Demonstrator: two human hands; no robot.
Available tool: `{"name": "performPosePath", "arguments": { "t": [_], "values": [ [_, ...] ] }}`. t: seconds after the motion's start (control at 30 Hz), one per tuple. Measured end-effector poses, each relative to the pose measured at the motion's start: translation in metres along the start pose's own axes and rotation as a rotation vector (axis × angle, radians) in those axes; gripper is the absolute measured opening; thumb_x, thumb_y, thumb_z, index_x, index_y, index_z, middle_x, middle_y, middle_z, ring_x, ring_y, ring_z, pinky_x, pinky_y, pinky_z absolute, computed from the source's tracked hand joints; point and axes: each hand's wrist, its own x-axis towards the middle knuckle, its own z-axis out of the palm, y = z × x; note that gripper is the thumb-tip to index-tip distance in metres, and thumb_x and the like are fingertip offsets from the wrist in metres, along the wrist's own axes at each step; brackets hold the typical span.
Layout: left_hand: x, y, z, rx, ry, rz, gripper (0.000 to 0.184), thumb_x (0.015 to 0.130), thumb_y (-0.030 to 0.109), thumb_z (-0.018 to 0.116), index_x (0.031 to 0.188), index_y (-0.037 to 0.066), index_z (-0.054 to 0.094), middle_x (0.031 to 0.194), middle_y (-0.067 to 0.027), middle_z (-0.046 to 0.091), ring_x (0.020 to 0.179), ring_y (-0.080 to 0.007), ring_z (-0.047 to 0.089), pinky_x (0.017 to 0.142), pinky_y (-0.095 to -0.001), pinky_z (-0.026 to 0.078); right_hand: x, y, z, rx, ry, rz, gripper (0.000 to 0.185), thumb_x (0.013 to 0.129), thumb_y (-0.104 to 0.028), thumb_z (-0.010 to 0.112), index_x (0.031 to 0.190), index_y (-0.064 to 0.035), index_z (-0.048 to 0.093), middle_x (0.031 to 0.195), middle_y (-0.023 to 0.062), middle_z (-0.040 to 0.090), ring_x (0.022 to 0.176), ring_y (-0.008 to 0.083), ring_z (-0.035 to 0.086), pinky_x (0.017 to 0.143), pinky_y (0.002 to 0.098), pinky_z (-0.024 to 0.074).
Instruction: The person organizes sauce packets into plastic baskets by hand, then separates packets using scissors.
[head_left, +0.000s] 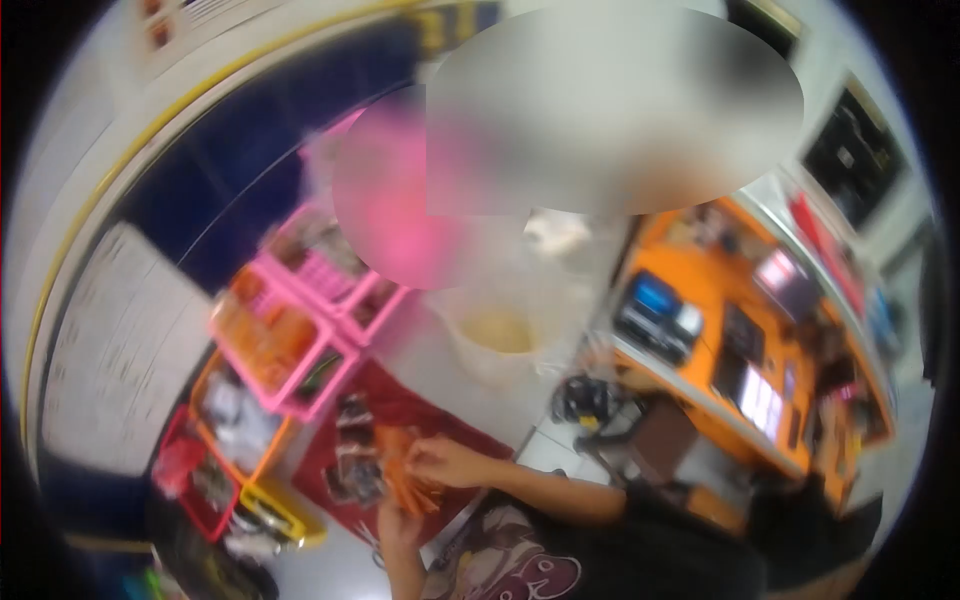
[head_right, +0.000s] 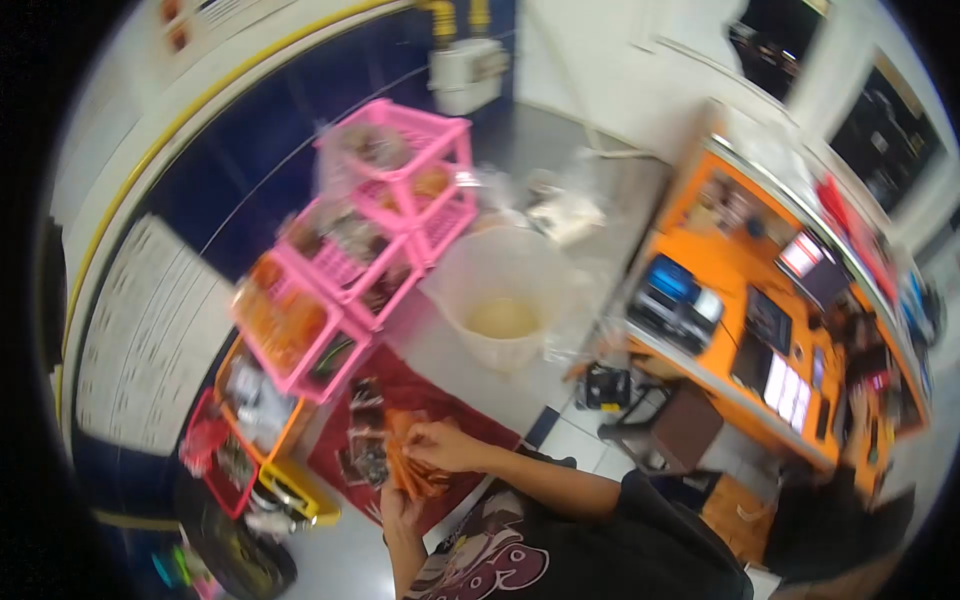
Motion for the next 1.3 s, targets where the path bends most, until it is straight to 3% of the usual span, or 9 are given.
{"name": "performPosePath", "arguments": {
  "t": [0.13,0.27,0.37,0.43,0.63,0.8,0.87,1.0,1.3],
  "values": [
    [0.009,-0.032,-0.014,-0.324,-0.112,-0.264,0.031,0.099,0.026,0.061,0.123,0.005,0.062,0.113,-0.0101,0.068,0.101,-0.0267,0.066,0.08,-0.0381,0.057,-0.068,-0.013,-0.049,0.36,0.007,0.228,0.034,0.105,-0.033,0.052,0.119,-0.0046,0.066,0.107,0.0059,0.071,0.099,0.0154,0.065,0.085,0.0319,0.0527],
    [0.019,-0.073,0.002,-0.214,-0.094,-0.399,0.031,0.096,0.026,0.065,0.122,0.008,0.064,0.116,-0.008,0.068,0.1,-0.0242,0.067,0.078,-0.0357,0.058,-0.182,0.136,-0.103,0.19,0.599,0.457,0.055,0.102,-0.048,0.053,0.127,-0.0009,0.065,0.119,0.0162,0.07,0.106,0.0228,0.067,0.093,0.0343,0.0515],
    [0.013,-0.093,0.048,-0.23,-0.066,-0.368,0.038,0.095,0.02,0.068,0.129,0.007,0.058,0.123,-0.0132,0.065,0.089,-0.0279,0.071,0.069,-0.0392,0.061,-0.295,0.311,-0.098,-0.14,0.466,1.207,0.112,0.084,-0.09,0.019,0.137,0.0006,0.057,0.143,0.0258,0.053,0.141,0.0392,0.042,0.119,0.0457,0.0267],
    [0.01,-0.102,0.109,-0.188,-0.202,-0.348,0.032,0.098,0.018,0.063,0.128,0.008,0.06,0.118,-0.0096,0.065,0.092,-0.024,0.069,0.072,-0.038,0.061,-0.353,0.381,-0.064,0.024,0.355,1.11,0.121,0.078,-0.096,0.018,0.143,0.0016,0.05,0.152,0.0277,0.041,0.148,0.0362,0.031,0.121,0.0475,0.0221],
    [0.048,-0.184,0.146,-0.281,-0.049,-0.43,0.025,0.102,0.019,0.057,0.126,0.014,0.062,0.11,-0.0032,0.064,0.105,-0.0159,0.061,0.082,-0.0326,0.06,-0.48,0.243,-0.188,0.41,0.366,0.977,0.095,0.091,-0.083,0.021,0.129,-0.0087,0.067,0.152,0.0193,0.045,0.145,0.0335,0.035,0.119,0.0466,0.0247],
    [0.073,-0.271,0.195,-0.223,-0.05,-0.408,0.031,0.098,0.015,0.062,0.129,0.008,0.062,0.121,-0.0091,0.063,0.112,-0.0234,0.062,0.093,-0.0371,0.058,-0.64,0.259,-0.363,-0.094,1.222,0.525,0.051,0.1,-0.049,0.052,0.112,-0.0042,0.071,0.117,0.0129,0.069,0.106,0.0218,0.062,0.094,0.0435,0.0492],
    [0.068,-0.293,0.219,-0.151,-0.04,-0.462,0.033,0.097,0.014,0.063,0.13,0.007,0.06,0.123,-0.0107,0.062,0.115,-0.0246,0.061,0.094,-0.042,0.058,-0.7,0.314,-0.44,-0.155,1.662,0.658,0.042,0.09,-0.029,0.069,0.12,-0.0012,0.065,0.108,0.0209,0.069,0.099,0.0344,0.067,0.087,0.0411,0.052],
    [0.065,-0.318,0.24,0.052,-0.023,-0.515,0.044,0.091,0.016,0.069,0.132,0.006,0.056,0.126,-0.0139,0.061,0.115,-0.0265,0.063,0.086,-0.0466,0.061,-0.73,0.326,-0.549,-0.626,1.492,1.416,0.053,0.087,-0.04,0.067,0.138,-0.0303,0.056,0.161,0.019,0.026,0.147,0.04,0.026,0.108,0.0615,0.0359],
    [0.053,-0.341,0.25,0.256,0.246,-0.385,0.048,0.085,0.014,0.071,0.13,0.006,0.056,0.113,-0.0129,0.067,0.088,-0.0305,0.071,0.076,-0.0476,0.062,-0.749,0.343,-0.626,-0.543,1.364,1.577,0.053,0.093,-0.035,0.052,0.145,-0.0352,0.048,0.165,0.018,0.017,0.151,0.0413,0.017,0.112,0.0651,0.0266]
  ]
}}
